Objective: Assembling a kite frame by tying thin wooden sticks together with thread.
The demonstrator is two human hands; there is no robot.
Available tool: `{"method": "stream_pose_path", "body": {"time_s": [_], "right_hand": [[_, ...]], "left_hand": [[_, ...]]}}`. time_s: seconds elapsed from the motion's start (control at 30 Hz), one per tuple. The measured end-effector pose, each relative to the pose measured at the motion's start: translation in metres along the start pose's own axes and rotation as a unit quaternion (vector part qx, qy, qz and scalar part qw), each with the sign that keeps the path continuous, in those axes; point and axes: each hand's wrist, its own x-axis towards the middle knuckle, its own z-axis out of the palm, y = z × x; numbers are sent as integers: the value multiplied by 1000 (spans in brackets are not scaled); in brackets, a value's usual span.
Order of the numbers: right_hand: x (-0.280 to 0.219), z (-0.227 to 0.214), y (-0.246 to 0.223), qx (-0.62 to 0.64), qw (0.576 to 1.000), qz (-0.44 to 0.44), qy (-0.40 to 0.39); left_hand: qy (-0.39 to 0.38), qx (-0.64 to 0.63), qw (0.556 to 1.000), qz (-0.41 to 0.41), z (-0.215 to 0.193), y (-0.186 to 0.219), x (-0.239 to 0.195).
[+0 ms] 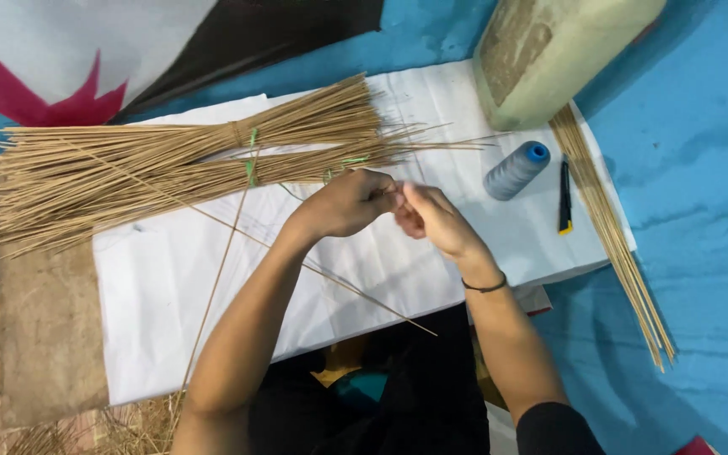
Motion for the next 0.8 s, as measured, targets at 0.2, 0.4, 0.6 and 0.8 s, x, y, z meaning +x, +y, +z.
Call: {"method": "stream_pose_path", "body": {"time_s": [0.2, 0.4, 0.6, 0.8], "right_hand": [[-38, -52, -29, -23, 993, -5, 117], [-83, -92, -59, -291, 892, -7, 345], [-110, -137, -30, -415, 811, 32, 411], [-80, -32, -70, -558, 767, -144, 283]], "left_hand": [[-22, -74, 997, -7, -23, 0, -31], [-2, -115, 993, -21, -40, 5, -54], [8, -103, 995, -6, -56, -7, -80], [9, -64, 998, 1, -54, 1, -87]]}}
